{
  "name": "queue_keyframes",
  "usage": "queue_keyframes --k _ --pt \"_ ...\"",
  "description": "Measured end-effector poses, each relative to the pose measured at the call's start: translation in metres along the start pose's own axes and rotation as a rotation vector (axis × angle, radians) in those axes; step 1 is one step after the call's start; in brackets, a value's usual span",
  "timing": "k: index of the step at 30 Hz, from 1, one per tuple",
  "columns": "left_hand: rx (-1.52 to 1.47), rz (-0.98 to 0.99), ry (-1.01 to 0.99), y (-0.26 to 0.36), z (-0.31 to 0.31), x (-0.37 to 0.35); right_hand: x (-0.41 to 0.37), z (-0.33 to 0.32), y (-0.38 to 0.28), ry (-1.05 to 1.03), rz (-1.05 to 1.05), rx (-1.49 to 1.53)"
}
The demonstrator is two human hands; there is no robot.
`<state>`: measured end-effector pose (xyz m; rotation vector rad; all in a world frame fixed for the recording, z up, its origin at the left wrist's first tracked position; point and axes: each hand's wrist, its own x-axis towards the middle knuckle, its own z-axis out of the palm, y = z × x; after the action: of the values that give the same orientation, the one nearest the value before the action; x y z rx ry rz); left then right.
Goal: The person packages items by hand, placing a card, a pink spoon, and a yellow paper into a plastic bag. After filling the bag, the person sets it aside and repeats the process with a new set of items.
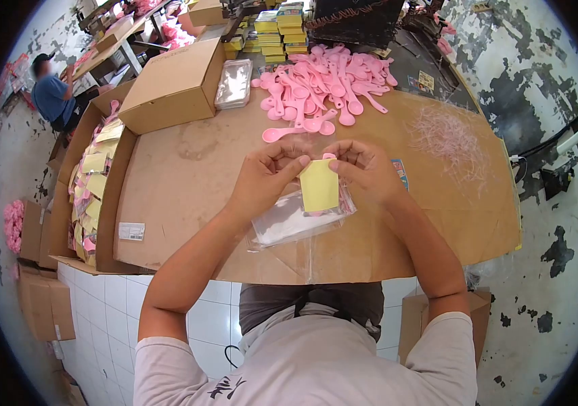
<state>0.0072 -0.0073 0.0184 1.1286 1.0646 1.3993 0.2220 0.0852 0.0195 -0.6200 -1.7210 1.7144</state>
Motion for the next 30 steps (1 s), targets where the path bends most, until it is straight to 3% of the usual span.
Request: queue_keyframes --k 18,24,30 --pt "0.101 0.013 0.038 -0.011 -0.003 0.003 -0.003 -0.007 0.004 0.110 -0.046 -0.108" --pt "0.203 0.134 -0.031 -0.010 -0.008 0.002 -0.003 -0.017 0.005 0.036 -0.010 -0.029" --pt "0.200 0.128 -0.094 -0.016 -0.018 0.004 0.000 -0.025 0.012 0.009 -0.160 -0.158"
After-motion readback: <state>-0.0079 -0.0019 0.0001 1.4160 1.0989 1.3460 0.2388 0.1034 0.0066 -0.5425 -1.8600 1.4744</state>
